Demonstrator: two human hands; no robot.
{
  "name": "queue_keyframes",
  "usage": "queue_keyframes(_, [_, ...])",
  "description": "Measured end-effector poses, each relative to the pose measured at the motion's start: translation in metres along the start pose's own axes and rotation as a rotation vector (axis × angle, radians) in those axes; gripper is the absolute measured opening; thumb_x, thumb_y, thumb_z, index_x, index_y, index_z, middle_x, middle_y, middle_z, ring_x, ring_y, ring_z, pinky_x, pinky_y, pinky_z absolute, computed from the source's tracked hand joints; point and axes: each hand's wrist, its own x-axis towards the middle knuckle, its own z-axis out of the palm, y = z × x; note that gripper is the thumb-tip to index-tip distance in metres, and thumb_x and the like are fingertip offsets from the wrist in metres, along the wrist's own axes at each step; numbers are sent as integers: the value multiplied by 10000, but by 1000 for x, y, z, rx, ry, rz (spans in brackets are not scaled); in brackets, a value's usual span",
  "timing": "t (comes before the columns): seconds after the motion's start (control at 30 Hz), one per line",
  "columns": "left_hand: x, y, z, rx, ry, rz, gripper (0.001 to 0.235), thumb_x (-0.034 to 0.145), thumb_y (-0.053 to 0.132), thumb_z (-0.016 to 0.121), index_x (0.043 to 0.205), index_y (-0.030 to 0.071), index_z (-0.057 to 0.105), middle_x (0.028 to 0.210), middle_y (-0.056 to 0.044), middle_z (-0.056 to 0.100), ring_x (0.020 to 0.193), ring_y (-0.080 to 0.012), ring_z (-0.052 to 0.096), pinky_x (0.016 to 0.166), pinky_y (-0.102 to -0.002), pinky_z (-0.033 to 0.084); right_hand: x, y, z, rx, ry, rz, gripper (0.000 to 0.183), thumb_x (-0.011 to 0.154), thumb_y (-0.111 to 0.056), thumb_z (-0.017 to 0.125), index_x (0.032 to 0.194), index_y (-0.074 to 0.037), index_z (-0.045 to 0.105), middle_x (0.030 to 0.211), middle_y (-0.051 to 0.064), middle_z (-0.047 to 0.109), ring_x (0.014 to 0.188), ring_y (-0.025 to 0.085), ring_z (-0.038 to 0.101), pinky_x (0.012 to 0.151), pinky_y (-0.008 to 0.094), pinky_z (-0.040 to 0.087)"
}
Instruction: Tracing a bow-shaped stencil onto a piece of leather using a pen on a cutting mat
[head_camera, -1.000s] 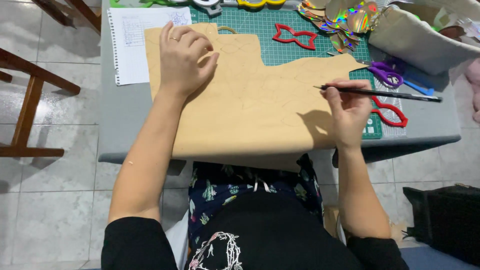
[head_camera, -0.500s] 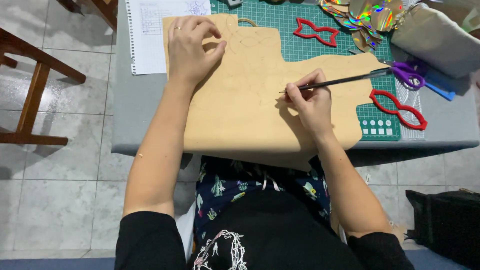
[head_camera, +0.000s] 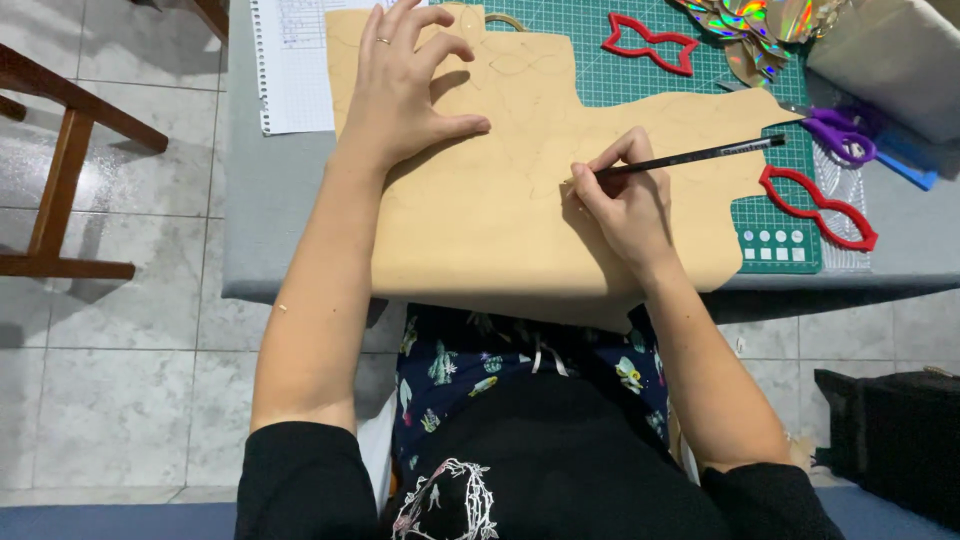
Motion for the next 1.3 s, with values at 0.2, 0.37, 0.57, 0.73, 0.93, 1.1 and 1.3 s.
queue_keyframes(0.2, [2,-3,0,-1,52,38,663,688,483,996,1122,134,637,1295,-117,538,1269,-356,481,1118,-613,220,1,-6,-1,-49,-9,22,238,1032,-143,706,943,-89,492,840,60,701,771,152,738,649,250,539])
queue_keyframes(0.37, [1,-2,0,15,56,38,655,673,463,1000,1107,142,628,1247,-139,551,1169,-359,485,1016,-500,332,0,3,0,-42,10,-30,231,1050,-117,691,958,-65,486,816,61,608,712,159,687,637,250,539])
queue_keyframes(0.57, [0,0,1,21,32,-6,641,687,449,986,1116,158,609,1193,-138,518,1125,-373,467,1004,-500,343,-1,-5,0,-62,-14,-55,228,1064,-99,678,965,-51,478,823,82,628,765,189,762,661,254,573])
queue_keyframes(0.73, [0,-1,2,22,25,-22,639,694,467,984,1123,166,619,1168,-135,521,1113,-374,464,1006,-500,339,0,-6,0,-30,-23,-38,237,1054,-105,685,960,-61,472,858,97,686,784,190,766,677,252,570])
queue_keyframes(0.93, [-1,2,0,-1,34,-12,609,711,440,978,1108,152,617,1181,-128,502,1135,-367,453,1002,-504,357,0,1,-1,-97,-17,-44,240,1043,-107,686,953,-61,469,812,75,627,706,172,664,634,267,535])
queue_keyframes(1.1, [-1,-1,3,-7,33,-15,606,717,440,971,1119,157,618,1197,-130,517,1137,-369,460,1019,-515,339,1,8,-5,146,36,-39,220,1047,-37,648,974,-53,441,791,110,608,695,187,710,628,265,586])
queue_keyframes(1.3, [-1,-6,3,-15,61,53,632,681,434,1003,1105,136,641,1260,-123,554,1199,-339,502,1044,-513,323,1,32,-37,261,197,27,239,1086,-37,641,1035,-94,415,874,86,558,708,203,666,647,273,576])
